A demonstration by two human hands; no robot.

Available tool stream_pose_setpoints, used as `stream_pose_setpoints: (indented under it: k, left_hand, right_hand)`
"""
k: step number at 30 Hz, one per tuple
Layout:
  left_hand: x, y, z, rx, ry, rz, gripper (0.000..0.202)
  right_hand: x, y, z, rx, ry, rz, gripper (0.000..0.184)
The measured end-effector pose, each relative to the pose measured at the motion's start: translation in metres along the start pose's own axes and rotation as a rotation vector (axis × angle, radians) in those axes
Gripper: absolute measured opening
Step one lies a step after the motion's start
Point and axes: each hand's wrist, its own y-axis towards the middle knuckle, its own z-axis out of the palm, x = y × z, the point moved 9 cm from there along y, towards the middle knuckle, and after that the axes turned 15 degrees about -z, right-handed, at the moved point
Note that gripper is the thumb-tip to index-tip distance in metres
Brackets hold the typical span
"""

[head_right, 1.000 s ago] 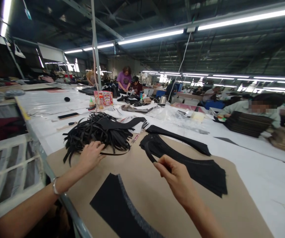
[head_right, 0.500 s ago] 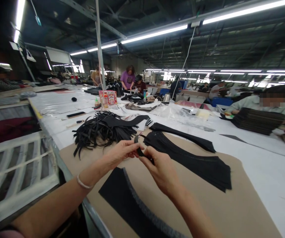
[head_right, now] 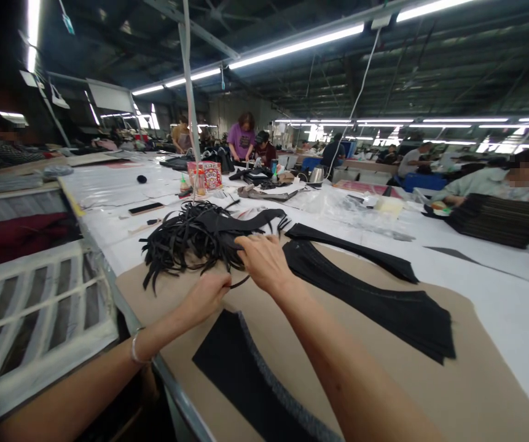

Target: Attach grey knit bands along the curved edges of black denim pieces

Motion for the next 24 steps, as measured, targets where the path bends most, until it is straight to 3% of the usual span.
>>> stream_pose_setpoints:
  k: [2, 5, 9, 12, 15, 19, 21, 24]
  left_hand:
    - [-0.015, -0.011, -0.015, -0.017, 0.015, 0.064, 0.02]
    - [-0.037, -0.028, -0.041, -0.09, -0.018, 0.167, 0.022]
    - [-0.059, -0.034, -0.066, -0.088, -0.169, 0.268, 0.021]
    - [-0.072, -0.031, -0.074, 0.011, -0.29, 0.255, 0.016]
    - [-0.088, -0.035, -0.075, 0.197, -0.425, 0.208, 0.015]
    - [-0.121, -0.06, -0.058, 0.564, -0.568, 0.19, 0.017]
    - [-0.132, -0.079, -0.037, 0.779, -0.582, 0.147, 0.017]
    - [-0.143, -0.11, 0.002, 1.115, -0.662, 0.047, 0.02]
  right_hand:
    - [0.003, 0.013, 0.008, 0.0, 0.008, -0.006, 0.031]
    - [0.012, 0.006, 0.018, 0.067, 0.078, -0.035, 0.028]
    - [0.022, -0.039, 0.012, 0.193, 0.169, -0.087, 0.044]
    - [0.015, -0.076, -0.011, 0.229, 0.102, -0.016, 0.035]
    - [0.01, -0.113, -0.041, 0.255, 0.108, 0.133, 0.023]
    - [0.023, -0.169, -0.068, 0.237, 0.359, 0.337, 0.028]
    - [0.032, -0.202, -0.066, 0.243, 0.552, 0.482, 0.032]
    - [0.044, -0.26, -0.042, 0.312, 0.867, 0.775, 0.037]
